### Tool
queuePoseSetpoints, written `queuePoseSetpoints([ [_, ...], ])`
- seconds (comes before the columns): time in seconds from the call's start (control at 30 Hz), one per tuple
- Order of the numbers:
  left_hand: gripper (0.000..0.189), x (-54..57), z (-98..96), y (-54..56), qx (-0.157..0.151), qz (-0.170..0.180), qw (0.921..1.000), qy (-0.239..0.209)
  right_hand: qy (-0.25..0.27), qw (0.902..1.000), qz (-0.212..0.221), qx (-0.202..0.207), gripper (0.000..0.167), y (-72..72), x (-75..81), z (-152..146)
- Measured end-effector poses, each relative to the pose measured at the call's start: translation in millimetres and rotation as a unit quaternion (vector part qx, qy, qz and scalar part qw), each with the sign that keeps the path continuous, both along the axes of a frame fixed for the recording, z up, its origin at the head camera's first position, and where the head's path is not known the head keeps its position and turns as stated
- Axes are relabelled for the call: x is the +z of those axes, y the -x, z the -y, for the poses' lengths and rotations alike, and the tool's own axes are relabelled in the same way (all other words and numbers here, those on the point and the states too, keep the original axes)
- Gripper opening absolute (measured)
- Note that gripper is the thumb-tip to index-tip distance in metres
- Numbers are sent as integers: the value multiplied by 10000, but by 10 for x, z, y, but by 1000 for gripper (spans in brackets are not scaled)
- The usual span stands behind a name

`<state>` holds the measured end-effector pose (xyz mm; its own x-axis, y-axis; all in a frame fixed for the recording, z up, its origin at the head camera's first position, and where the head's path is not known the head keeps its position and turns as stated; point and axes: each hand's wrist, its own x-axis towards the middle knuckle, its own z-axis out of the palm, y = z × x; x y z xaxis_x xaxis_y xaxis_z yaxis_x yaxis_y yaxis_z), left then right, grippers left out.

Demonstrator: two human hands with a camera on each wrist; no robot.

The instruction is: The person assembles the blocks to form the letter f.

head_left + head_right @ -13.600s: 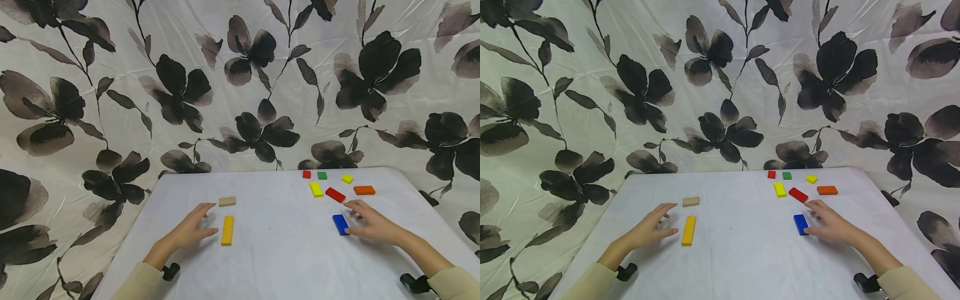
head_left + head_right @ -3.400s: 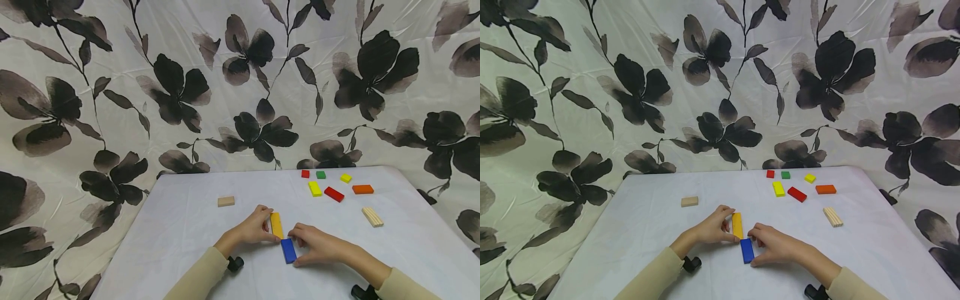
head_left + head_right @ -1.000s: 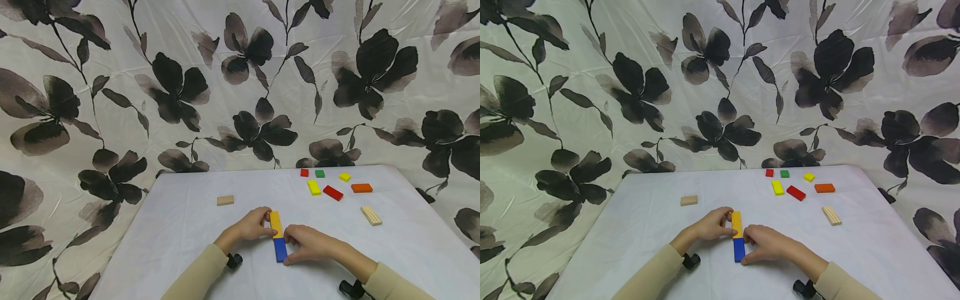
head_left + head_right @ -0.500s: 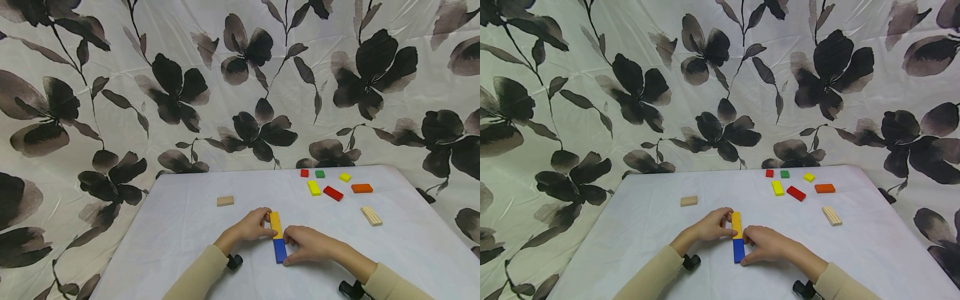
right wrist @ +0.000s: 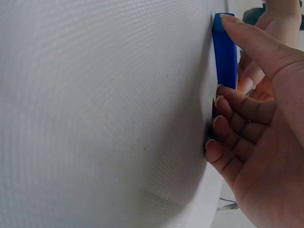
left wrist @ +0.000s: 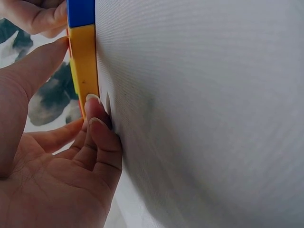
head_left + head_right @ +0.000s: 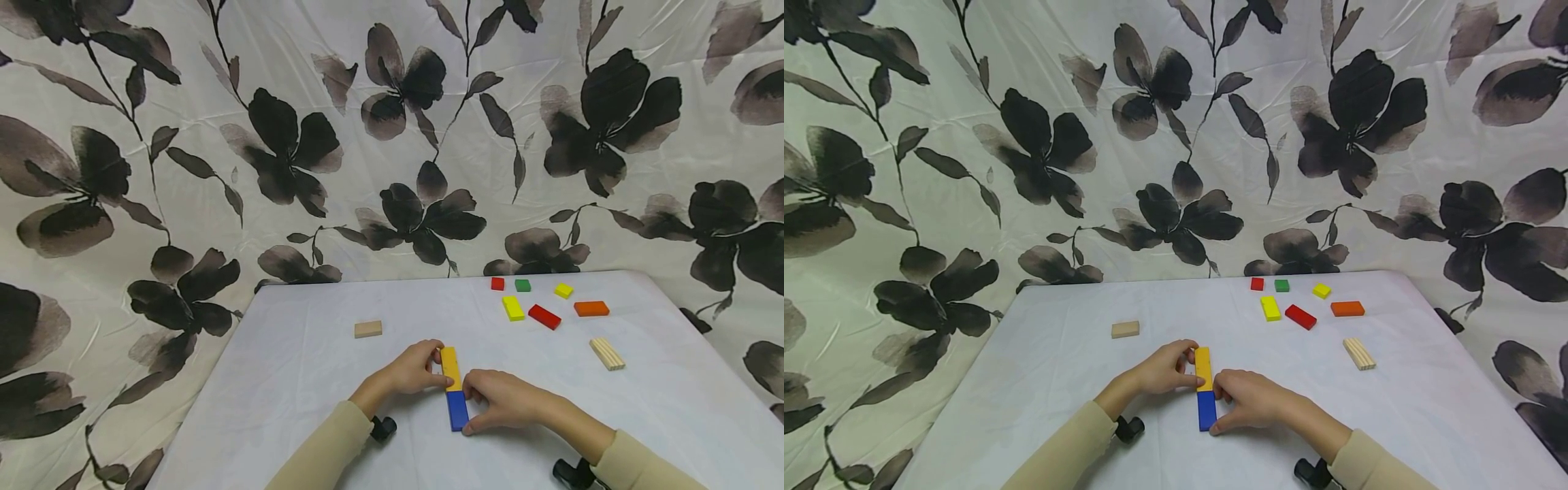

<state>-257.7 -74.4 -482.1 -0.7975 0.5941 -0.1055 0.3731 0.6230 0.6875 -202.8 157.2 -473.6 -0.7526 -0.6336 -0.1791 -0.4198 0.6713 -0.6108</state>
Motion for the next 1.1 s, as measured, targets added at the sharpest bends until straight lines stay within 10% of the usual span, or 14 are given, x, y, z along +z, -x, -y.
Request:
queuePoseSetpoints([
  [1.1,61,39,6,-2,-63,66,9999,45,-96,9999,46,-28,47,4,3,12],
])
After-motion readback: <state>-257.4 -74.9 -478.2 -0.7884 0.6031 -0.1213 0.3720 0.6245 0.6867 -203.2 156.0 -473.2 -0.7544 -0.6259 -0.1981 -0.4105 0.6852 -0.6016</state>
